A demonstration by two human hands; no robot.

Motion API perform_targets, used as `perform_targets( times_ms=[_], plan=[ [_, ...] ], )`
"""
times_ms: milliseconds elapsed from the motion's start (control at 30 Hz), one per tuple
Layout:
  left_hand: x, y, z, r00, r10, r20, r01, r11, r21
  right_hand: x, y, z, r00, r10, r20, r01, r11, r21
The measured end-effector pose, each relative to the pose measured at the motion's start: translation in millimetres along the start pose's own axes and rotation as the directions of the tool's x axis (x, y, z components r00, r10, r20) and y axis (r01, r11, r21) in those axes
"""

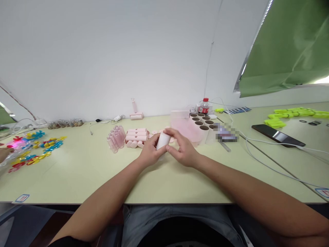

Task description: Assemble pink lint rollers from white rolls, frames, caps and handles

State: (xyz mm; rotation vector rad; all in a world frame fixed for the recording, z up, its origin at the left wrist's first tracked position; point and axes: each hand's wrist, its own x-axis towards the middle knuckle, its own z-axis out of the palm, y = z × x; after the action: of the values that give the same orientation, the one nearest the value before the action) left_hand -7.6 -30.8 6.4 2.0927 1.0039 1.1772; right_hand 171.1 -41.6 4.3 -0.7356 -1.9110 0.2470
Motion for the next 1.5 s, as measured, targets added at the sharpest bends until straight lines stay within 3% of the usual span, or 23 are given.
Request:
perform_targets(
  times_ms=[67, 167, 300, 433, 600, 867, 1067, 1267, 1433, 1500],
  plan=[
    [0.1, -1.1, 0.9, 1.000, -0.007, 0.000, 0.007, 1.000, -0.011, -0.7, -0.2, 2.5, 0.993, 0.039, 0.112, -0.043, 0.999, 0.034],
    [0.6, -3.3, 0.7, 0.999, -0.036, -0.036, 0.036, 0.999, -0.020, -2.8, 1.4, 7.2, 0.993, 0.079, 0.083, -0.084, 0.995, 0.059],
    [4.1, -7.9, -6.0, 0.955, -0.146, -0.259, 0.110, 0.982, -0.151, -7.8, 8.3, 15.9, 0.976, 0.160, 0.148, -0.166, 0.986, 0.032],
    [10.0, -11.9, -12.9, 0.899, -0.224, -0.376, 0.112, 0.948, -0.297, -11.4, 15.1, 23.8, 0.893, 0.261, 0.366, -0.200, 0.960, -0.198],
    [11.7, -13.2, -8.9, 0.895, -0.247, -0.372, 0.104, 0.926, -0.363, -7.4, 14.0, 28.2, 0.807, 0.317, 0.498, -0.126, 0.917, -0.379],
    [13.5, -17.9, -7.1, 0.854, -0.330, -0.402, 0.147, 0.894, -0.424, -10.2, 9.8, 27.8, 0.836, 0.351, 0.421, -0.119, 0.867, -0.484],
    [14.3, -15.5, -8.1, 0.870, -0.345, -0.352, 0.152, 0.867, -0.475, -7.1, 8.8, 23.9, 0.721, 0.573, 0.390, -0.351, 0.787, -0.508],
    [15.4, -14.9, -10.1, 0.860, -0.380, -0.339, 0.182, 0.851, -0.492, -6.3, 13.2, 18.9, 0.760, 0.555, 0.337, -0.418, 0.815, -0.400],
    [16.9, -17.1, -12.3, 0.845, -0.431, -0.316, 0.216, 0.817, -0.535, -4.9, 19.5, 15.7, 0.798, 0.458, 0.391, -0.302, 0.867, -0.397],
    [17.7, -17.5, -12.9, 0.850, -0.433, -0.300, 0.208, 0.798, -0.565, -3.0, 20.8, 14.0, 0.798, 0.460, 0.390, -0.313, 0.869, -0.384]
  ],
)
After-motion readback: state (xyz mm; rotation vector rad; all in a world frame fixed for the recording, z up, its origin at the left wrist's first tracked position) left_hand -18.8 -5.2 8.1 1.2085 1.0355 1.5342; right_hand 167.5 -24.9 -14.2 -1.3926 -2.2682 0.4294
